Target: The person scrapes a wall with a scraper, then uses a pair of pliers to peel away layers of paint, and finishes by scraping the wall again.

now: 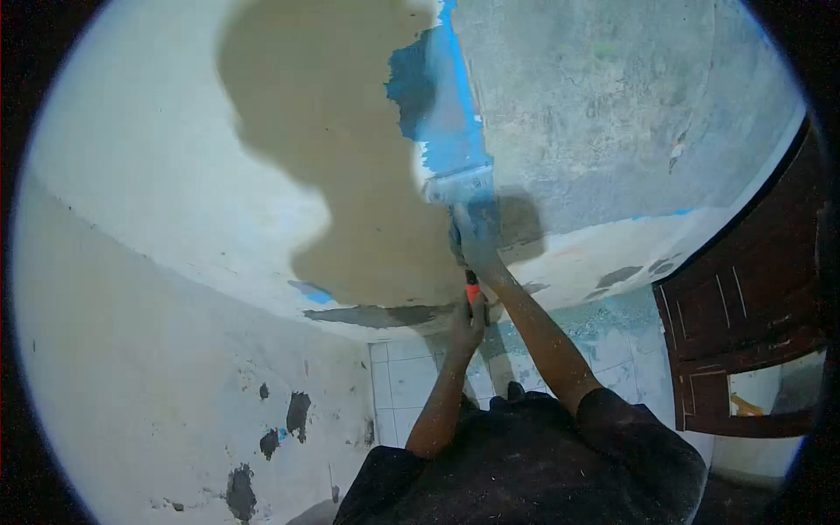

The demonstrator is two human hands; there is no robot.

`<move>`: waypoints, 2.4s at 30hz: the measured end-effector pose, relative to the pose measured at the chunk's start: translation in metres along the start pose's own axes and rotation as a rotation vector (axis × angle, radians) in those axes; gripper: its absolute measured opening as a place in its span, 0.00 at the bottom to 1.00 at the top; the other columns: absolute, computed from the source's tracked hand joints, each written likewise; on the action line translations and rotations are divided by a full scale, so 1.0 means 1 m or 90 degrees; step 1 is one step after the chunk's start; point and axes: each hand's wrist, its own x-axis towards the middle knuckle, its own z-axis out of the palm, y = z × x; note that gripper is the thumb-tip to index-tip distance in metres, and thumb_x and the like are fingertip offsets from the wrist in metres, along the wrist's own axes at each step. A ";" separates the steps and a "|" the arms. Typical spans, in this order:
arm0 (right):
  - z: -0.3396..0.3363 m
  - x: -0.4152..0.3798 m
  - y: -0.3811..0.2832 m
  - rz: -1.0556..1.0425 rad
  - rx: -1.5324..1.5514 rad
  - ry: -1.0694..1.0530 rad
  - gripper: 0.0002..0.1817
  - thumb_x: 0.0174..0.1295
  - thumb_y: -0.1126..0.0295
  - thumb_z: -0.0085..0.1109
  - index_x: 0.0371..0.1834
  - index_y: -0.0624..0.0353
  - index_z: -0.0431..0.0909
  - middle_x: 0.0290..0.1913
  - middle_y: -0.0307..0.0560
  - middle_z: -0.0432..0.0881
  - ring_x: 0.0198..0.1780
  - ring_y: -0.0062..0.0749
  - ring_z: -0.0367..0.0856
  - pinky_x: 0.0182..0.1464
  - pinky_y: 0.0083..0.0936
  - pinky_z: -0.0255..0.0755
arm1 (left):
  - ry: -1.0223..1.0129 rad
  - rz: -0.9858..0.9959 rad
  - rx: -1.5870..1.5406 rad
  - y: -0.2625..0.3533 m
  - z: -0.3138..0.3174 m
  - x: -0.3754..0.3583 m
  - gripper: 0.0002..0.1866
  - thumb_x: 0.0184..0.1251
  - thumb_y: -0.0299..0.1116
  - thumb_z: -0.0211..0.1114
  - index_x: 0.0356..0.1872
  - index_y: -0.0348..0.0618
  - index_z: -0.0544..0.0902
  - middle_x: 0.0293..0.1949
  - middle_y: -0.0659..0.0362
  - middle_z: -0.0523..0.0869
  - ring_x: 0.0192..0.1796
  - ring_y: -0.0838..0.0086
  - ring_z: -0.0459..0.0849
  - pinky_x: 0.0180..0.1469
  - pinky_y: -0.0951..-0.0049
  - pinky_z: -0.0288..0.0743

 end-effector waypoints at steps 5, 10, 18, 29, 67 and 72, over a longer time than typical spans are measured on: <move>-0.047 -0.032 0.113 0.217 0.025 -0.019 0.24 0.72 0.47 0.37 0.19 0.47 0.62 0.12 0.30 0.57 0.12 0.17 0.53 0.15 0.20 0.49 | -0.020 -0.074 0.034 -0.097 0.009 -0.054 0.21 0.73 0.47 0.48 0.28 0.39 0.72 0.18 0.62 0.71 0.23 0.78 0.71 0.25 0.71 0.63; -0.040 -0.034 0.092 0.148 0.027 0.011 0.25 0.72 0.47 0.38 0.19 0.48 0.63 0.12 0.31 0.59 0.11 0.17 0.55 0.15 0.20 0.49 | -0.028 -0.080 0.019 -0.074 0.012 -0.052 0.17 0.73 0.45 0.49 0.32 0.40 0.71 0.17 0.64 0.70 0.21 0.80 0.70 0.24 0.73 0.64; -0.016 -0.021 -0.021 0.133 -0.012 0.033 0.25 0.69 0.44 0.41 0.24 0.52 0.70 0.12 0.32 0.62 0.12 0.18 0.59 0.15 0.20 0.54 | -0.014 -0.003 0.144 0.043 0.012 -0.016 0.16 0.72 0.42 0.52 0.30 0.39 0.72 0.17 0.65 0.72 0.20 0.82 0.71 0.23 0.77 0.65; -0.064 -0.069 0.153 0.315 0.050 0.089 0.27 0.68 0.42 0.41 0.20 0.51 0.65 0.12 0.31 0.61 0.12 0.18 0.59 0.15 0.20 0.54 | -0.135 -0.412 0.189 -0.126 -0.009 -0.065 0.25 0.60 0.51 0.65 0.19 0.36 0.77 0.14 0.57 0.77 0.17 0.73 0.78 0.21 0.70 0.69; -0.137 -0.060 0.180 0.157 -0.374 0.034 0.17 0.69 0.64 0.48 0.53 0.65 0.76 0.16 0.45 0.70 0.20 0.29 0.69 0.24 0.33 0.61 | 0.008 -0.424 0.047 -0.196 0.101 -0.074 0.19 0.60 0.43 0.63 0.31 0.32 0.78 0.24 0.53 0.81 0.28 0.70 0.80 0.31 0.65 0.71; -0.119 -0.056 0.131 0.027 -0.311 0.086 0.24 0.69 0.55 0.48 0.27 0.70 0.73 0.17 0.44 0.73 0.22 0.30 0.73 0.27 0.32 0.66 | 0.062 -0.342 -0.098 -0.113 0.106 -0.057 0.13 0.60 0.38 0.64 0.31 0.36 0.78 0.22 0.61 0.78 0.26 0.76 0.75 0.29 0.70 0.69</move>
